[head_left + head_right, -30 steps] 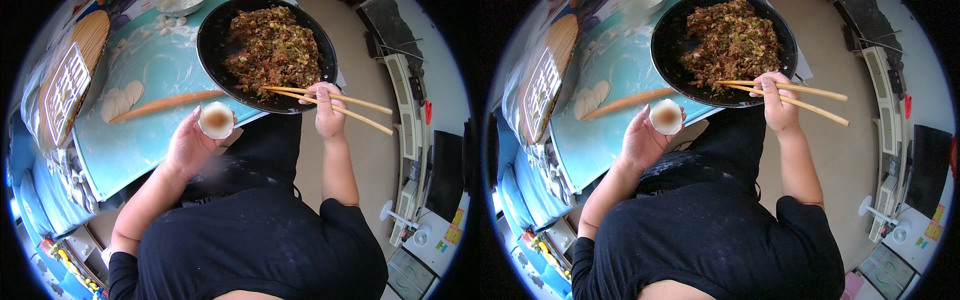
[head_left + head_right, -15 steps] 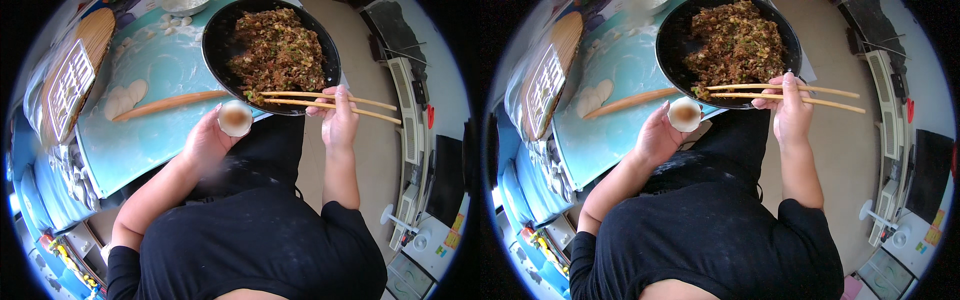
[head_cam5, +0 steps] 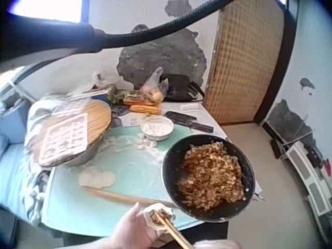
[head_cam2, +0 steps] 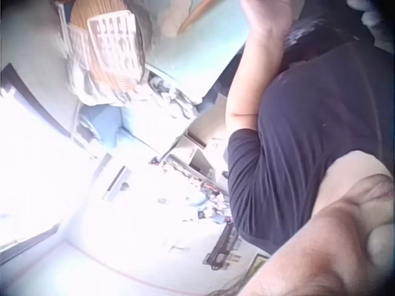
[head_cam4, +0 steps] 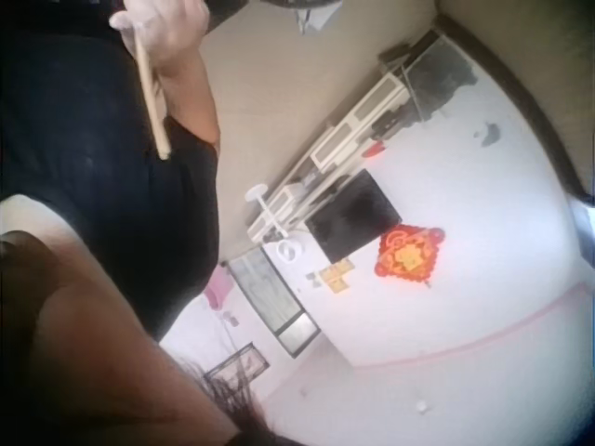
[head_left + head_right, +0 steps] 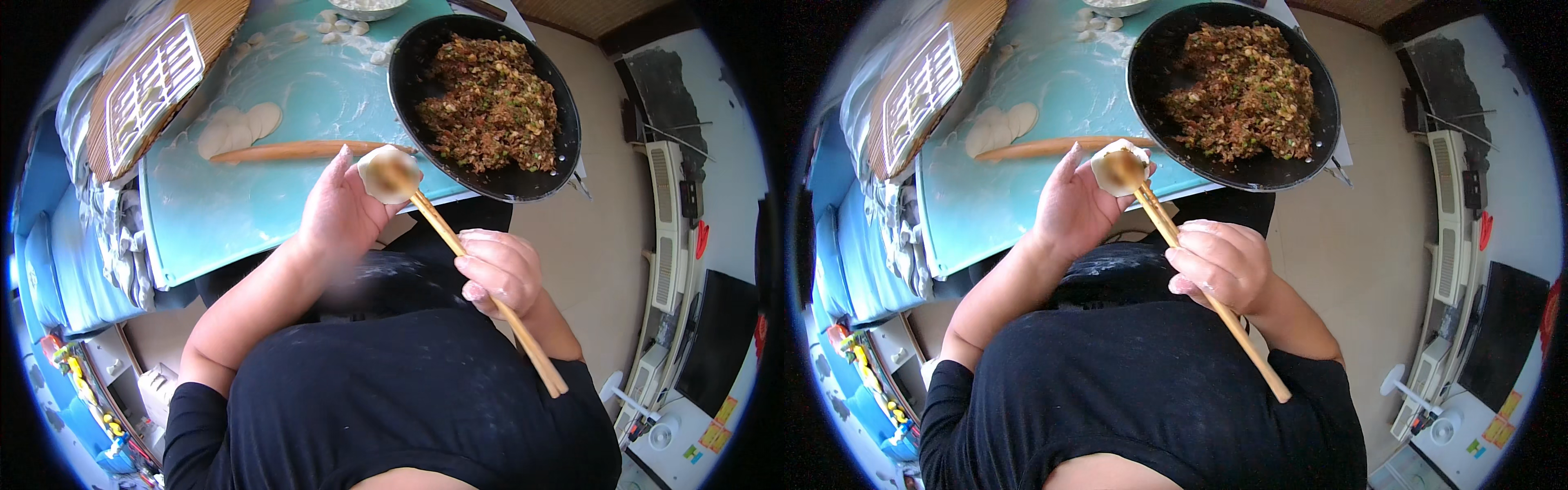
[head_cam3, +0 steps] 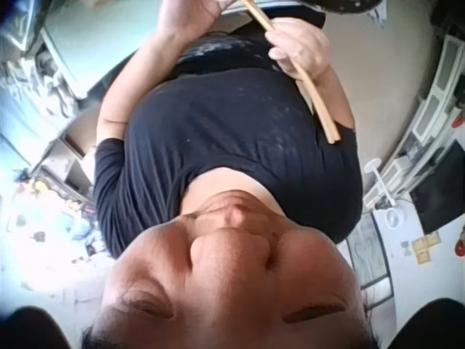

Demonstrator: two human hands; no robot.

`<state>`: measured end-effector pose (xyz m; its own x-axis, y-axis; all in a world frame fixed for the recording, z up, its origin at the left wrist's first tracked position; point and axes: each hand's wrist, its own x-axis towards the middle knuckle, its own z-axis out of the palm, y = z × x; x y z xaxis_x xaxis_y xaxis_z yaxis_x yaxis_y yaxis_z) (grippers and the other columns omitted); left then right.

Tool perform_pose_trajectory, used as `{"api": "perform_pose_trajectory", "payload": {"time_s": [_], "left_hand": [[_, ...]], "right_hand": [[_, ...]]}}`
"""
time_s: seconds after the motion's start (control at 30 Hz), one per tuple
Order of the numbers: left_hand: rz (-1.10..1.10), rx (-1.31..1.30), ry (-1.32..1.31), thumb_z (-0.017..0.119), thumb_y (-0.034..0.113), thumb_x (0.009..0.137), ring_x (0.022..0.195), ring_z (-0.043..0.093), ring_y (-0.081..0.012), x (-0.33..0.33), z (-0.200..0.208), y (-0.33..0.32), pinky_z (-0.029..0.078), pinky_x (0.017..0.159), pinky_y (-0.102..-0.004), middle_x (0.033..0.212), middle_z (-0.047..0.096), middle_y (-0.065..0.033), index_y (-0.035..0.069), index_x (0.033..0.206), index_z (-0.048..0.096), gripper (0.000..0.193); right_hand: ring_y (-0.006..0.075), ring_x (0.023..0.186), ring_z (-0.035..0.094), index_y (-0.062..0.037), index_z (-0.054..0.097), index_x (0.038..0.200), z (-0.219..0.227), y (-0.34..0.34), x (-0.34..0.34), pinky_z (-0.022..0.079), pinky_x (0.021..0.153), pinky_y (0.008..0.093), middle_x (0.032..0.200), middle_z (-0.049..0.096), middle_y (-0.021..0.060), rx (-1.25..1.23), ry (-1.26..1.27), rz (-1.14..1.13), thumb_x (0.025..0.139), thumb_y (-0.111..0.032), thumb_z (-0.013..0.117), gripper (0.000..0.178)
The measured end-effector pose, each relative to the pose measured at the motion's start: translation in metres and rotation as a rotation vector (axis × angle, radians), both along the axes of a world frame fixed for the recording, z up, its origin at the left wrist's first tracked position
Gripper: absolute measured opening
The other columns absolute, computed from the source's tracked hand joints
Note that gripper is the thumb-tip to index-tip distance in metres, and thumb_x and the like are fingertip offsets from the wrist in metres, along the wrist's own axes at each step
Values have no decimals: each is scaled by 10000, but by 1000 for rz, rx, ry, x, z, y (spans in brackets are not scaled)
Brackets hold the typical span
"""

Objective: The person rolls small dough balls into flat circular wrappers using a rolling pin on a floured surface. They then use chopsticks to place a meat and vegetable filling onto each wrapper and fold the edges to seal the dumplings, placing finished units on a tray.

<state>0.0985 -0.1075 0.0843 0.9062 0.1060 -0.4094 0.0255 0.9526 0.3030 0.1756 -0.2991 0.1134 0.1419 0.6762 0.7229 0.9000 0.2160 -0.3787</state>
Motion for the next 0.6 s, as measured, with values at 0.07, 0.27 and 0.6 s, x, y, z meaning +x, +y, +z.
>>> {"api": "perform_pose_trajectory", "payload": {"time_s": [0.07, 0.27, 0.6], "left_hand": [[38, 10, -11, 173, 407, 980, 1153, 492, -333, -6, 3, 2, 382, 1012, -409, 1224, 495, -228, -59, 1252, 395, 583], [-33, 11, -23, 187, 410, 981, 1134, 512, -304, -14, 10, 4, 402, 999, -405, 1225, 496, -215, -30, 1276, 371, 561], [-159, 16, -79, 251, 449, 968, 1147, 501, -332, -33, 16, 9, 466, 936, -393, 1264, 446, -222, -28, 1305, 329, 589]], "right_hand": [[253, 657, 638, -17, 576, 881, 3, -1, 0, 554, 587, 330, 749, 608, 118, 31, 53, 2, 887, -242, 566, 226], [231, 583, 564, 28, 485, 876, 15, -4, 12, 533, 467, 316, 740, 510, 163, 261, 675, -102, 967, -246, 341, 322], [196, 558, 576, -44, 496, 833, 9, 6, 24, 541, 481, 343, 722, 487, 86, 363, 1038, -97, 975, -318, 353, 340]]}}
